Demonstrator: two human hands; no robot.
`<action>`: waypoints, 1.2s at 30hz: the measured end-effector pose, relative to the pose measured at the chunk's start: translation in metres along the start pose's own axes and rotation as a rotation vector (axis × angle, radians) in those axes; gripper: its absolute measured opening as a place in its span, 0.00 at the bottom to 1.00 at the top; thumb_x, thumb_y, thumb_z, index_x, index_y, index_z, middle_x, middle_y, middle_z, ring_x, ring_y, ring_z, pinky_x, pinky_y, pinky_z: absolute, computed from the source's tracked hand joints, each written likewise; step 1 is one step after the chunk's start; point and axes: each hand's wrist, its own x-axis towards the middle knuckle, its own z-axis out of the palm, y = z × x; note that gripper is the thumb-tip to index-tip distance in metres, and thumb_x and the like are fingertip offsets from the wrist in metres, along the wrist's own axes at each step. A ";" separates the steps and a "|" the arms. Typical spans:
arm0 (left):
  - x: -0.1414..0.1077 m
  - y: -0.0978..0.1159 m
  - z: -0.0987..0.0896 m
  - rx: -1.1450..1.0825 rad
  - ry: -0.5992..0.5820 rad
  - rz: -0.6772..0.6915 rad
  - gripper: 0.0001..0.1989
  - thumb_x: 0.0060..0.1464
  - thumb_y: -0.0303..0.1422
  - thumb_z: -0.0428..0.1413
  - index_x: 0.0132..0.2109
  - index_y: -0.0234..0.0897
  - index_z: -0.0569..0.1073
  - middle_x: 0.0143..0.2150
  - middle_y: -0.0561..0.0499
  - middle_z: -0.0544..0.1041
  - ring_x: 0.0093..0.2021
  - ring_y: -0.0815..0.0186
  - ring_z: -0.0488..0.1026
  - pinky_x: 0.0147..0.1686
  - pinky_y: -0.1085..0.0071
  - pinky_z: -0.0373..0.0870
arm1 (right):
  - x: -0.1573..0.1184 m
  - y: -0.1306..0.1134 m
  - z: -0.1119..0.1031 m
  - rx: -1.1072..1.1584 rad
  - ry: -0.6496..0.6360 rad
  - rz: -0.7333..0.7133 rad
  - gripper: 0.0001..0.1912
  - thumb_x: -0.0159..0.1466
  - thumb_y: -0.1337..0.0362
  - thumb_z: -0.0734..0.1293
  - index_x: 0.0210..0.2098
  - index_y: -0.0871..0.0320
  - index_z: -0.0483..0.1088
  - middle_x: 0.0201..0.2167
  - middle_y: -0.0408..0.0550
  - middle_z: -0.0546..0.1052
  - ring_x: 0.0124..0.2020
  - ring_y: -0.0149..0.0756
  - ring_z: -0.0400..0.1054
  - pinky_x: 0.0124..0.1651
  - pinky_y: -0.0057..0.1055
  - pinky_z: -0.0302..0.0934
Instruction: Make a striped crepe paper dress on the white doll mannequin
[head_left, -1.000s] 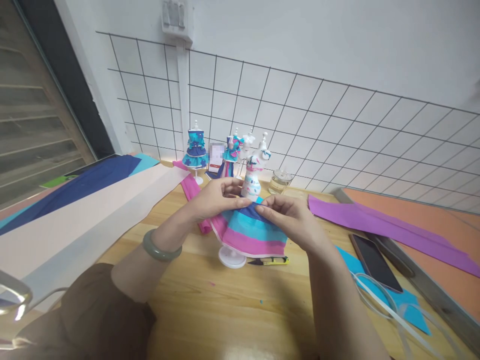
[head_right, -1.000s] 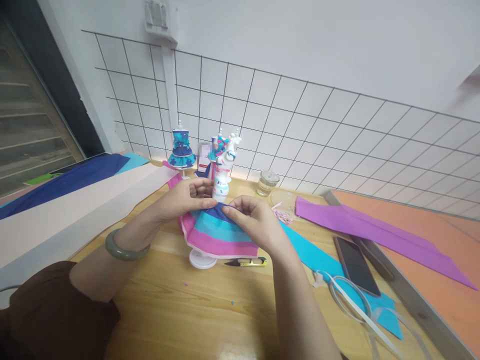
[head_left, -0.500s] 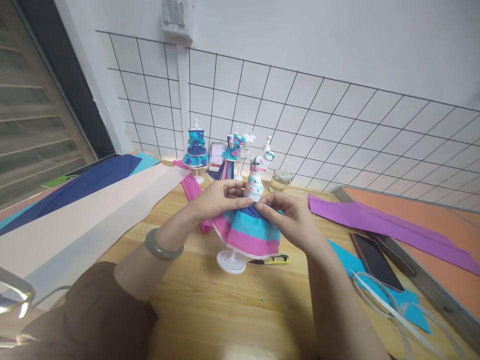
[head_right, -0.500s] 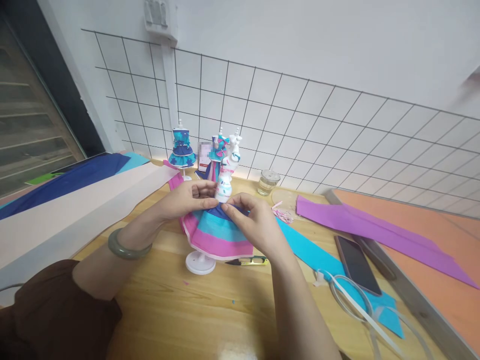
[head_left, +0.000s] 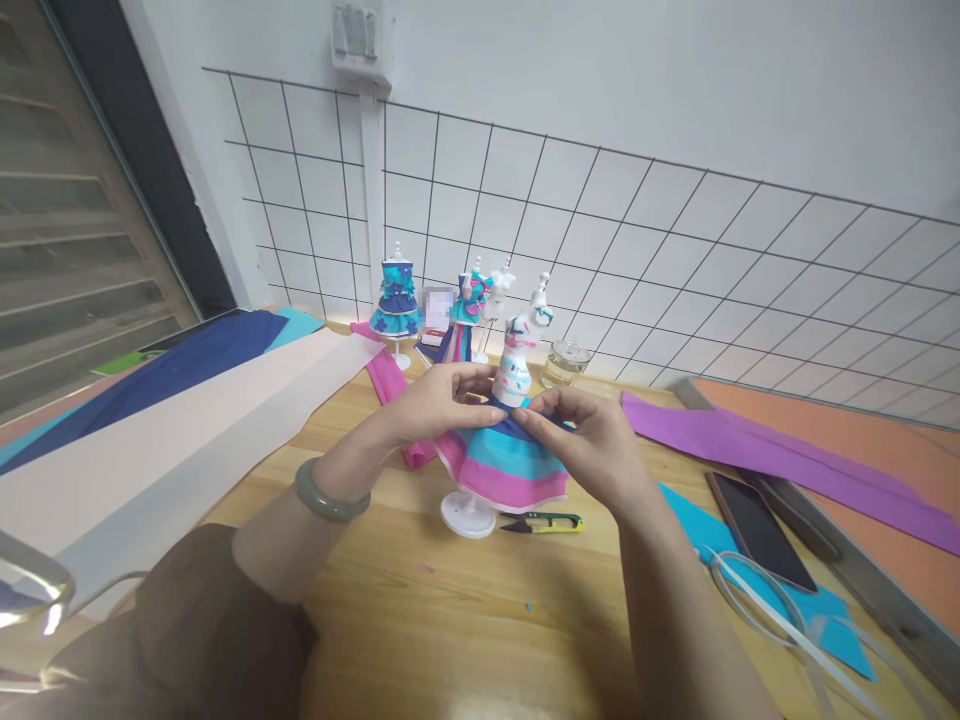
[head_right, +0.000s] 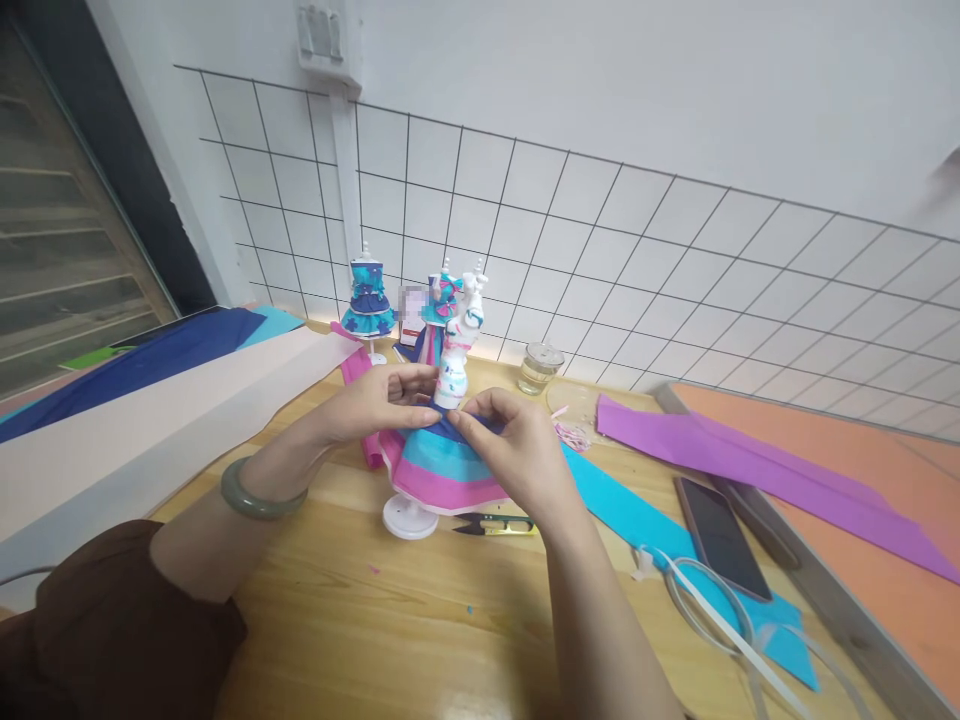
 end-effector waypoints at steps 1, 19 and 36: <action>0.000 0.000 0.000 0.000 0.007 0.007 0.29 0.43 0.32 0.64 0.54 0.34 0.69 0.52 0.41 0.74 0.52 0.56 0.70 0.50 0.59 0.68 | -0.001 -0.001 0.000 -0.021 0.013 -0.017 0.12 0.58 0.56 0.68 0.26 0.58 0.70 0.24 0.44 0.74 0.26 0.32 0.67 0.26 0.27 0.58; -0.002 0.004 0.002 0.004 0.030 0.122 0.28 0.45 0.31 0.63 0.55 0.34 0.69 0.54 0.41 0.72 0.55 0.55 0.68 0.54 0.60 0.64 | -0.007 -0.011 -0.001 -0.093 0.012 -0.184 0.04 0.60 0.64 0.66 0.33 0.56 0.74 0.30 0.46 0.77 0.31 0.34 0.70 0.33 0.30 0.62; -0.006 0.013 0.010 0.044 -0.064 0.117 0.25 0.50 0.30 0.59 0.56 0.35 0.67 0.55 0.42 0.71 0.55 0.56 0.67 0.51 0.62 0.67 | -0.001 -0.001 -0.004 0.107 -0.003 -0.102 0.09 0.57 0.58 0.69 0.29 0.58 0.71 0.26 0.45 0.75 0.27 0.33 0.69 0.29 0.29 0.64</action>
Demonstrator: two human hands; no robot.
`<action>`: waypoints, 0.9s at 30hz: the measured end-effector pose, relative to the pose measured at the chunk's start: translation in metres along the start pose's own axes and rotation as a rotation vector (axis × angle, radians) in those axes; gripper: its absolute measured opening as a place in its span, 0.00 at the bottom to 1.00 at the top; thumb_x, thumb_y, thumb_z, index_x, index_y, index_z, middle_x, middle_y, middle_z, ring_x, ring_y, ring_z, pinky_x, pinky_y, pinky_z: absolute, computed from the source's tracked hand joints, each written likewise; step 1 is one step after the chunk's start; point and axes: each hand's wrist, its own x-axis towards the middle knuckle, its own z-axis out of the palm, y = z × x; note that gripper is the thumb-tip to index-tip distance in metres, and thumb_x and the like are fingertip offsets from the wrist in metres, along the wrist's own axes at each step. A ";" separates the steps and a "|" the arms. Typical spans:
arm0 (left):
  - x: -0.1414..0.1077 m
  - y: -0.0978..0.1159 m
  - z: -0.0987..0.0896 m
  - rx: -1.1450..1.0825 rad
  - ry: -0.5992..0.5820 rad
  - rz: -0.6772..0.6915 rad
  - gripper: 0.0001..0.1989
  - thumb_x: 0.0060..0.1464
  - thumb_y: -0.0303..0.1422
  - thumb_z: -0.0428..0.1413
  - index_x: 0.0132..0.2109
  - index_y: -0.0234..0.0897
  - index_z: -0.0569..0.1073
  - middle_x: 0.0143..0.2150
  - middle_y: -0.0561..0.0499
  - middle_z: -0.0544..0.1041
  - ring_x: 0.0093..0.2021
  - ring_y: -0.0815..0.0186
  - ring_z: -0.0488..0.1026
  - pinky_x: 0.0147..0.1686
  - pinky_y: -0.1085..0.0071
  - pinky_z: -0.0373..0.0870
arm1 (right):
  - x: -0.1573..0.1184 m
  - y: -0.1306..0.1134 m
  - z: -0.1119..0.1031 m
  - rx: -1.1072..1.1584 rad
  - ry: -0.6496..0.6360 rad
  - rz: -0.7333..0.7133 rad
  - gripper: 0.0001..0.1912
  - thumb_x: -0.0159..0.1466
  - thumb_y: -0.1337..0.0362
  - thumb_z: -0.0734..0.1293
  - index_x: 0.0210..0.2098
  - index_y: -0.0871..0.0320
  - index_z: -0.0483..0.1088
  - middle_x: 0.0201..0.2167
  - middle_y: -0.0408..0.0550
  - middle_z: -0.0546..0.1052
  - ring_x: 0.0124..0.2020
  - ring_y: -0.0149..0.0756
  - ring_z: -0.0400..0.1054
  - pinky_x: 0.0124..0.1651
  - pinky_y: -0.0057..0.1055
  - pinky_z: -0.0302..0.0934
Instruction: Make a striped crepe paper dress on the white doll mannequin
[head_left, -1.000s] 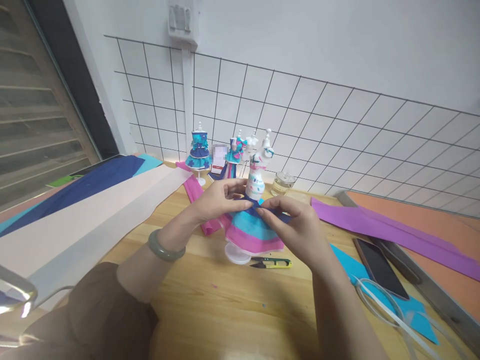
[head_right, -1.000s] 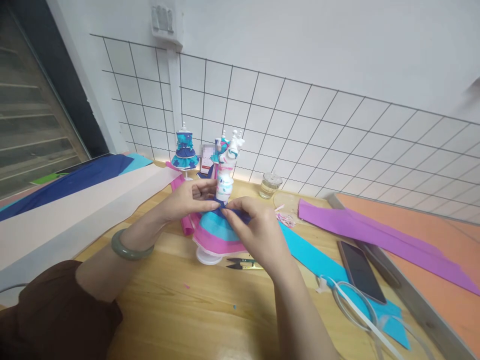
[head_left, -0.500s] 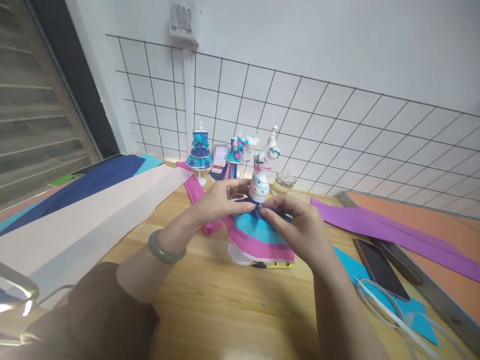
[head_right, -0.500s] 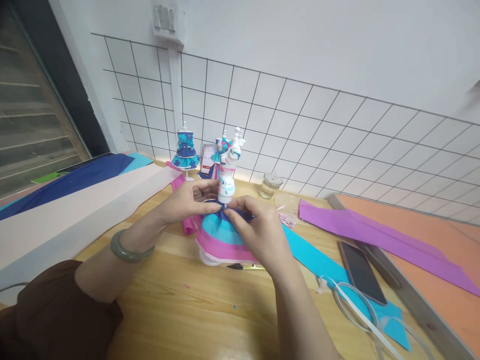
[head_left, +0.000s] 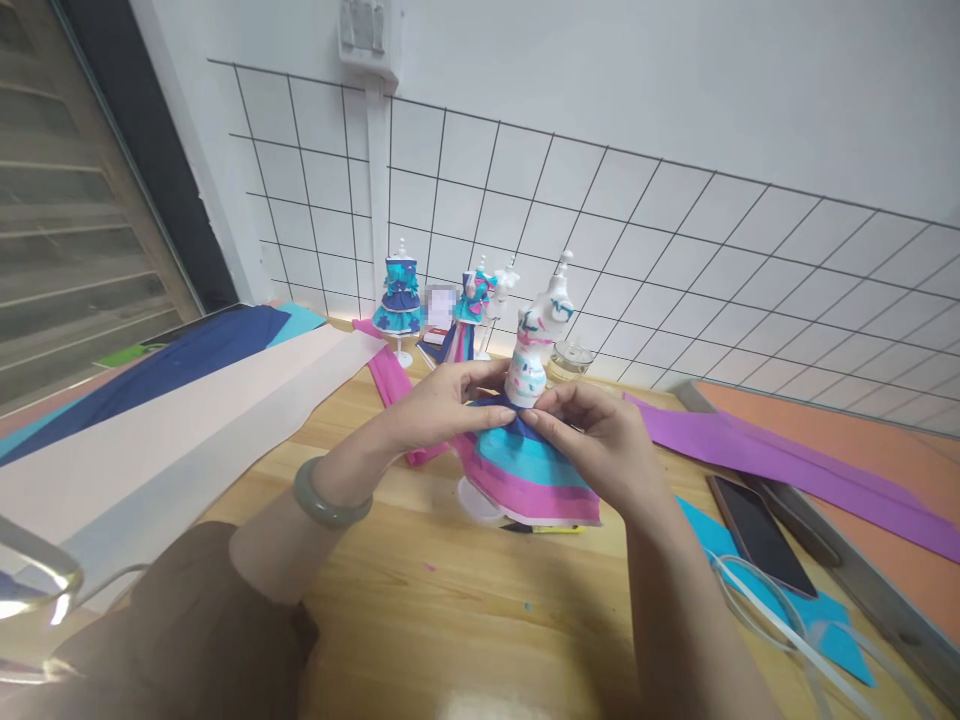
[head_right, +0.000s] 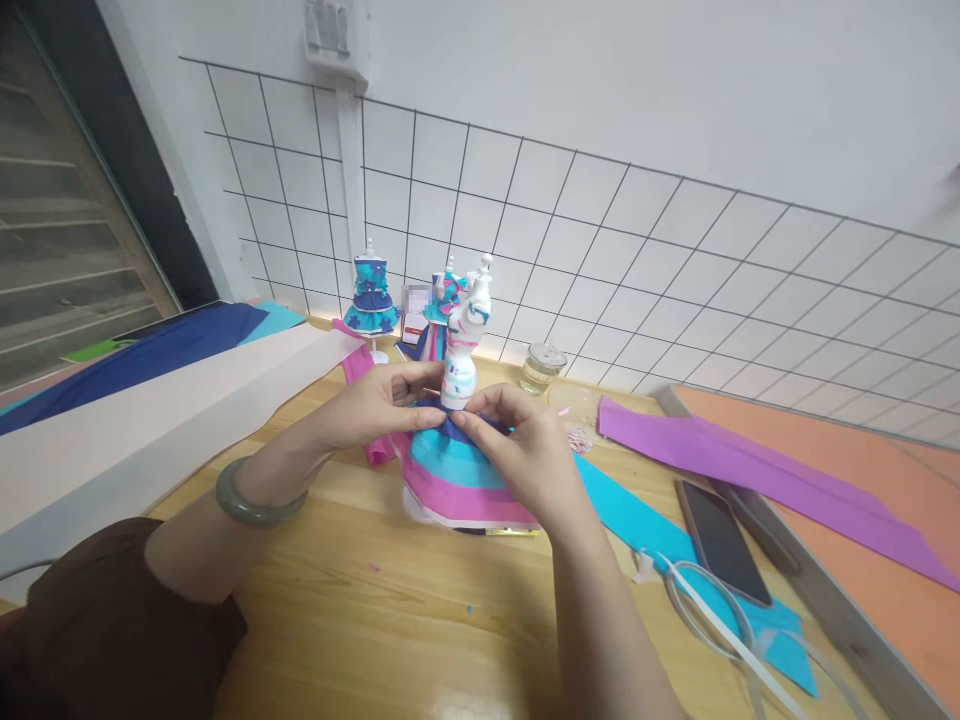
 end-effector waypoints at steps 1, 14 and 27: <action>0.000 0.001 0.000 0.002 -0.012 0.002 0.25 0.50 0.30 0.58 0.56 0.35 0.67 0.56 0.42 0.70 0.56 0.56 0.67 0.52 0.62 0.66 | 0.000 0.001 0.000 0.015 -0.005 0.005 0.09 0.57 0.58 0.69 0.29 0.58 0.71 0.26 0.45 0.75 0.27 0.33 0.69 0.29 0.29 0.64; 0.003 -0.006 0.007 0.046 0.103 0.016 0.24 0.48 0.35 0.61 0.53 0.36 0.70 0.53 0.44 0.73 0.53 0.57 0.69 0.49 0.63 0.68 | 0.001 0.003 0.003 -0.162 0.087 -0.108 0.04 0.58 0.63 0.68 0.29 0.57 0.71 0.27 0.44 0.75 0.28 0.32 0.68 0.30 0.27 0.62; 0.006 -0.017 -0.010 -0.002 0.061 0.073 0.28 0.45 0.32 0.63 0.55 0.36 0.69 0.54 0.42 0.72 0.52 0.56 0.70 0.49 0.63 0.68 | -0.002 0.007 -0.011 -0.073 -0.103 -0.047 0.11 0.58 0.62 0.69 0.40 0.55 0.69 0.37 0.47 0.74 0.40 0.37 0.69 0.40 0.33 0.67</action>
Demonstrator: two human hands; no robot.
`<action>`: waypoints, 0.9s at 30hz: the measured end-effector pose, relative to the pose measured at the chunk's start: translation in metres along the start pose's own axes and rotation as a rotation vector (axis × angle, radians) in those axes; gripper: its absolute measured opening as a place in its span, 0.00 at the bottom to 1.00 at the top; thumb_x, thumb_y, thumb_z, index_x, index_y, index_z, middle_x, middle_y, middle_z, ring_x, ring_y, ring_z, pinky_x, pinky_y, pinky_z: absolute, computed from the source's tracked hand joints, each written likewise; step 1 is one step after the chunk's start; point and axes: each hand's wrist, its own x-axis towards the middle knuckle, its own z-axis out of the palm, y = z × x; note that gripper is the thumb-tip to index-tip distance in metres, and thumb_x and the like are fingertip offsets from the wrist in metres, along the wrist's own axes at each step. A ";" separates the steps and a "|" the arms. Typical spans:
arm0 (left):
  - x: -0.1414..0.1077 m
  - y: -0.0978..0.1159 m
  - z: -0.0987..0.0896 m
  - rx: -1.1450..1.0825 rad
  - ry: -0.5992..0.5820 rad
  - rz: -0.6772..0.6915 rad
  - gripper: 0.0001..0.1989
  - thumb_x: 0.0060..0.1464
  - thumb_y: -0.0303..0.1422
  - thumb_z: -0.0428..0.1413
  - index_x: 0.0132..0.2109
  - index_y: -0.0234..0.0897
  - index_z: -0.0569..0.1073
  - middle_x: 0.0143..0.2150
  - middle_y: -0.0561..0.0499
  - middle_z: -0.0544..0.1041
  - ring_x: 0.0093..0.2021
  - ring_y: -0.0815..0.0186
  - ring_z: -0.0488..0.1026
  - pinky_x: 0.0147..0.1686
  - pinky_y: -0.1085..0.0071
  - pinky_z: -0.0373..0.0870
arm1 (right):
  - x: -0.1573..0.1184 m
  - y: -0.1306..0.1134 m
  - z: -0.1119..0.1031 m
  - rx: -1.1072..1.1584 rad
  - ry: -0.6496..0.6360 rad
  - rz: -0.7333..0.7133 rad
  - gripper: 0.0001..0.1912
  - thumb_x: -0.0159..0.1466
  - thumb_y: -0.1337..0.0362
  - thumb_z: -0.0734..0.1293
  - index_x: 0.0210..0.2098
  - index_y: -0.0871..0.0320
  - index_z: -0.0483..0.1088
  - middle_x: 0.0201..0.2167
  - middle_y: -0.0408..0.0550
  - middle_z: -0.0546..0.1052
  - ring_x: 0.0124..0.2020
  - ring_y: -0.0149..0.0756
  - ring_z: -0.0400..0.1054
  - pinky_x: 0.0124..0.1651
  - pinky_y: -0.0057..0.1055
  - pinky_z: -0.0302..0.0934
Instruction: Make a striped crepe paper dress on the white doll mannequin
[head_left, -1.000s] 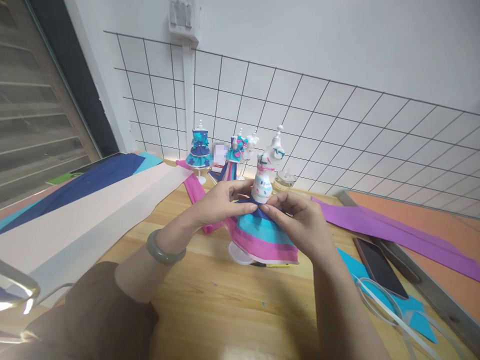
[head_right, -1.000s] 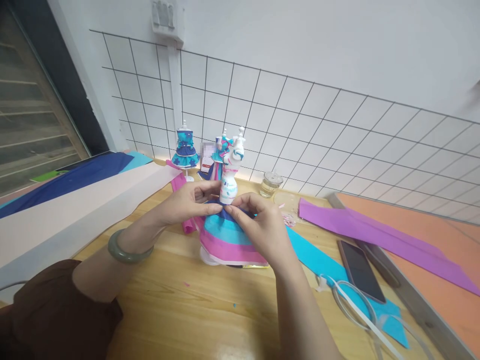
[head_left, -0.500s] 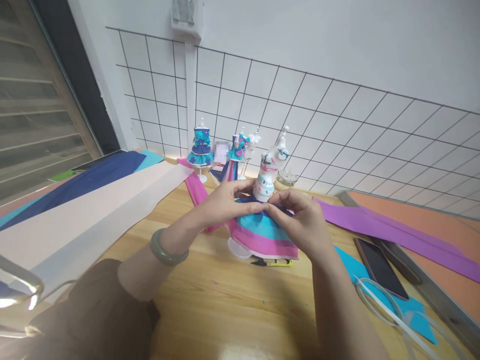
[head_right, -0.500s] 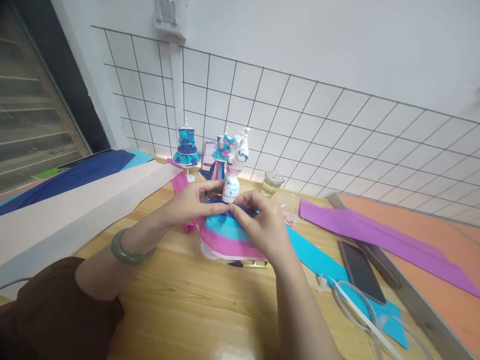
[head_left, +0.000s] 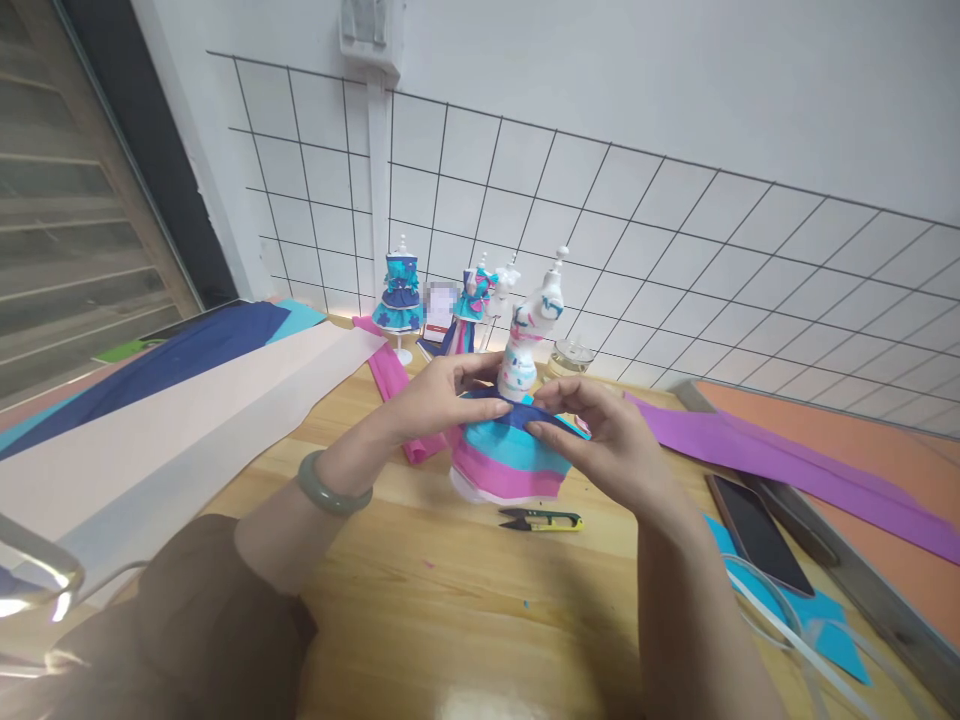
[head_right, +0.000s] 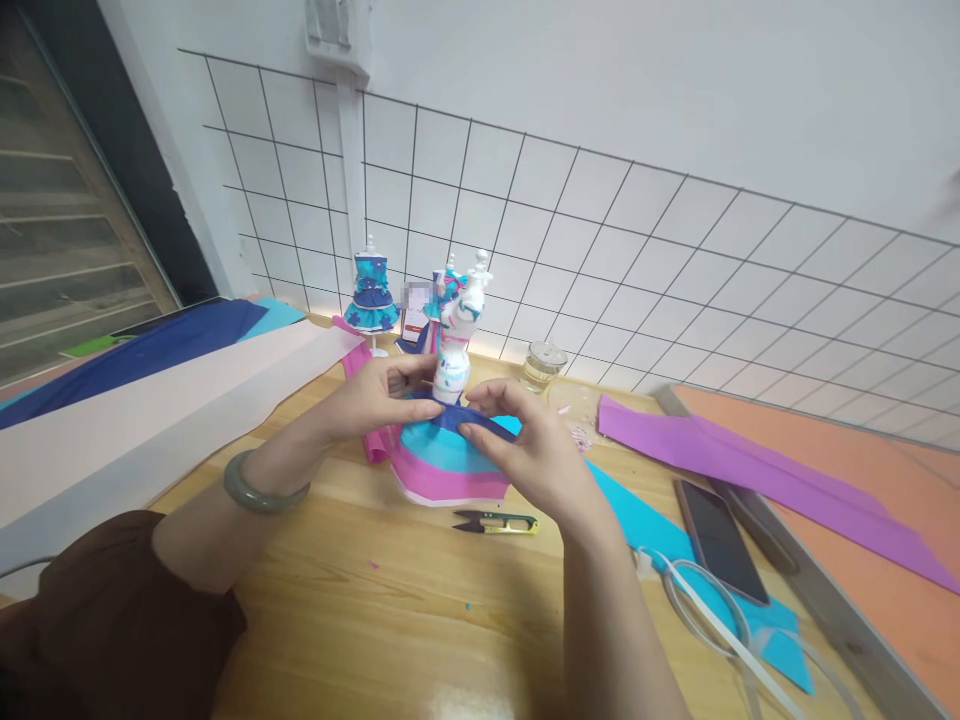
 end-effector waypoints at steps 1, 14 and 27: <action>0.000 0.000 -0.002 -0.023 -0.014 0.000 0.29 0.44 0.32 0.63 0.55 0.36 0.69 0.53 0.41 0.73 0.52 0.56 0.70 0.49 0.63 0.68 | -0.001 0.000 -0.001 -0.014 -0.011 0.010 0.12 0.58 0.62 0.69 0.42 0.54 0.68 0.39 0.48 0.74 0.42 0.38 0.69 0.41 0.34 0.67; -0.004 0.005 -0.006 -0.136 -0.162 -0.050 0.24 0.46 0.30 0.61 0.53 0.34 0.71 0.52 0.41 0.72 0.54 0.55 0.68 0.48 0.66 0.67 | -0.005 -0.019 0.003 -0.165 -0.106 0.012 0.05 0.61 0.62 0.66 0.31 0.56 0.71 0.29 0.43 0.74 0.30 0.31 0.66 0.31 0.27 0.60; -0.003 0.007 -0.001 -0.004 -0.126 -0.124 0.28 0.47 0.32 0.61 0.56 0.34 0.68 0.51 0.42 0.74 0.52 0.58 0.70 0.50 0.63 0.67 | -0.004 -0.021 -0.002 -0.083 -0.193 0.015 0.14 0.65 0.57 0.61 0.31 0.58 0.73 0.27 0.45 0.74 0.28 0.32 0.65 0.28 0.27 0.59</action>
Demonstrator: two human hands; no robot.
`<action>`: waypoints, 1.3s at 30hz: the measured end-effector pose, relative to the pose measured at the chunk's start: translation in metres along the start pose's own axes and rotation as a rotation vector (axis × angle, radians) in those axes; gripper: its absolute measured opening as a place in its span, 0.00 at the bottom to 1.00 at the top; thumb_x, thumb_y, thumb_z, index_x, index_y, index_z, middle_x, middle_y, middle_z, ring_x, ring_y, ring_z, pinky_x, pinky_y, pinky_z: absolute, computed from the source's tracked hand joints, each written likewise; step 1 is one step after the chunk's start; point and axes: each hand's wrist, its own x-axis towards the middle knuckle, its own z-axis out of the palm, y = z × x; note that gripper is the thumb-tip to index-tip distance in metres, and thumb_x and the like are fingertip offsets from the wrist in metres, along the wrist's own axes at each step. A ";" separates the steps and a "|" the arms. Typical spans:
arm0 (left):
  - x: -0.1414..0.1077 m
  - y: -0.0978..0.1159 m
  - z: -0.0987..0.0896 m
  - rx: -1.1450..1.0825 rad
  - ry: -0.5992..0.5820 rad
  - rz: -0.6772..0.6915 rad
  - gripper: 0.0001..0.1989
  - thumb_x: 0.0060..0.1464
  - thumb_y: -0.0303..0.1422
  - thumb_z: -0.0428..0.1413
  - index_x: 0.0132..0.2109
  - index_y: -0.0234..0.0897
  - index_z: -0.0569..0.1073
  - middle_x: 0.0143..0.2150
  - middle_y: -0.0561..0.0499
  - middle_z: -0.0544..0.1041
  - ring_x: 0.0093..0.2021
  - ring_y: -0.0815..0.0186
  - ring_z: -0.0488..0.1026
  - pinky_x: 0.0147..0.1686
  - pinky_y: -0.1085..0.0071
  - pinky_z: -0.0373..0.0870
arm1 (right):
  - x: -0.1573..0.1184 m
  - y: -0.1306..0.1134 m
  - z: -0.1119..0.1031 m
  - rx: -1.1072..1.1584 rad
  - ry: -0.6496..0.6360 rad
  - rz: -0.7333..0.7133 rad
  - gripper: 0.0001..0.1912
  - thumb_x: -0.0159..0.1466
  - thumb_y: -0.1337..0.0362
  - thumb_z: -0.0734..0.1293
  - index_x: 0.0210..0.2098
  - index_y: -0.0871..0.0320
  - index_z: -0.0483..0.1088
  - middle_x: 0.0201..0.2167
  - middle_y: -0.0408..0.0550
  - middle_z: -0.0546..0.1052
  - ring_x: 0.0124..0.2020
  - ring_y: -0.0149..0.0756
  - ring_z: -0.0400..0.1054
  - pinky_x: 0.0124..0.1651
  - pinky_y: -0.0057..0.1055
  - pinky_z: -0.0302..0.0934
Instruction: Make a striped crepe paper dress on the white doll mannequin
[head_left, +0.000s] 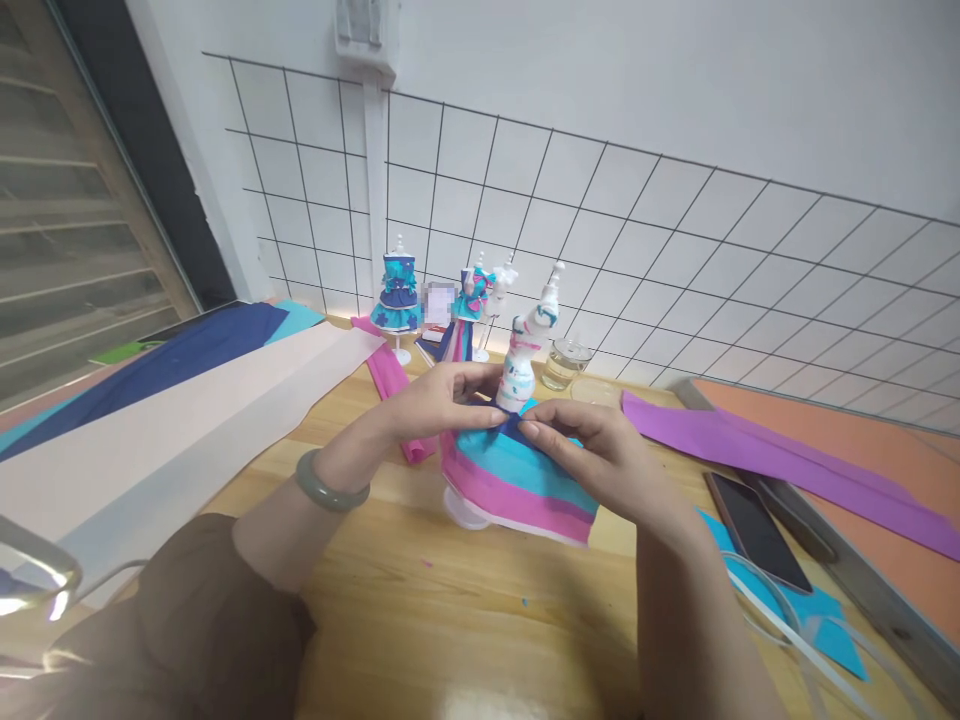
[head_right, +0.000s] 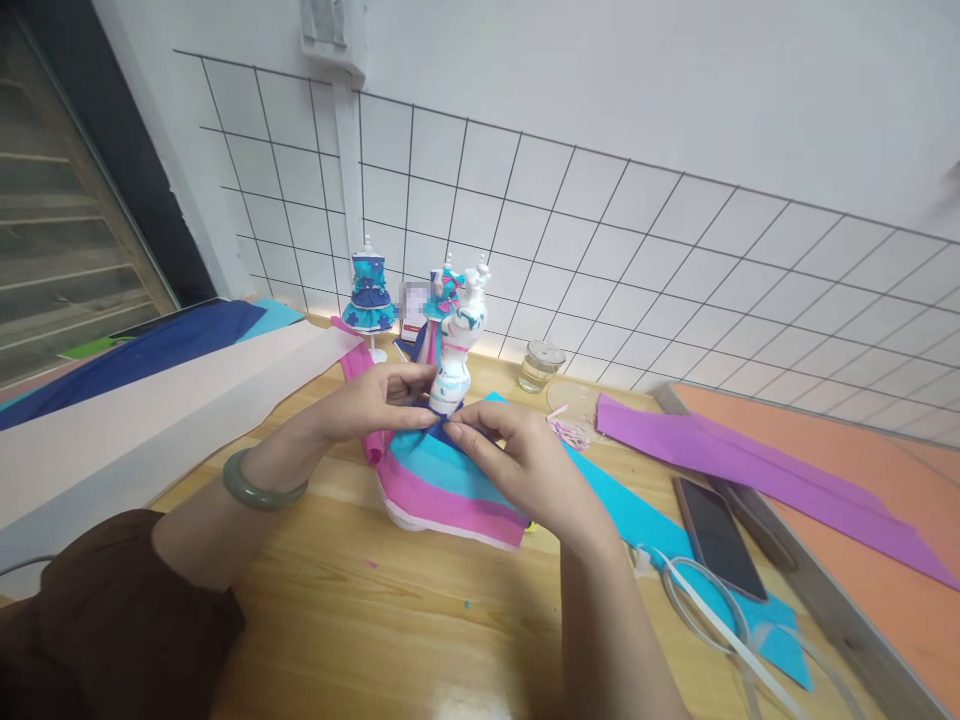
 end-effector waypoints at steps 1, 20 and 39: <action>0.000 0.000 0.000 0.001 0.001 -0.003 0.28 0.47 0.32 0.61 0.57 0.34 0.67 0.51 0.42 0.74 0.52 0.58 0.70 0.50 0.63 0.67 | 0.000 0.000 -0.001 0.004 -0.016 0.000 0.15 0.65 0.57 0.60 0.31 0.58 0.73 0.27 0.45 0.74 0.28 0.31 0.65 0.27 0.27 0.59; 0.000 0.002 0.004 0.000 -0.011 0.033 0.28 0.48 0.31 0.60 0.57 0.36 0.67 0.52 0.42 0.74 0.52 0.58 0.70 0.51 0.62 0.67 | 0.006 0.009 0.008 0.003 0.174 0.022 0.09 0.58 0.58 0.68 0.27 0.57 0.72 0.25 0.45 0.76 0.26 0.31 0.67 0.27 0.28 0.62; 0.000 0.002 0.005 -0.001 -0.045 0.025 0.30 0.49 0.33 0.60 0.59 0.38 0.65 0.54 0.42 0.71 0.53 0.56 0.68 0.49 0.63 0.67 | 0.006 0.012 0.005 0.068 0.169 0.083 0.11 0.57 0.56 0.69 0.28 0.59 0.72 0.26 0.46 0.76 0.26 0.32 0.68 0.26 0.27 0.61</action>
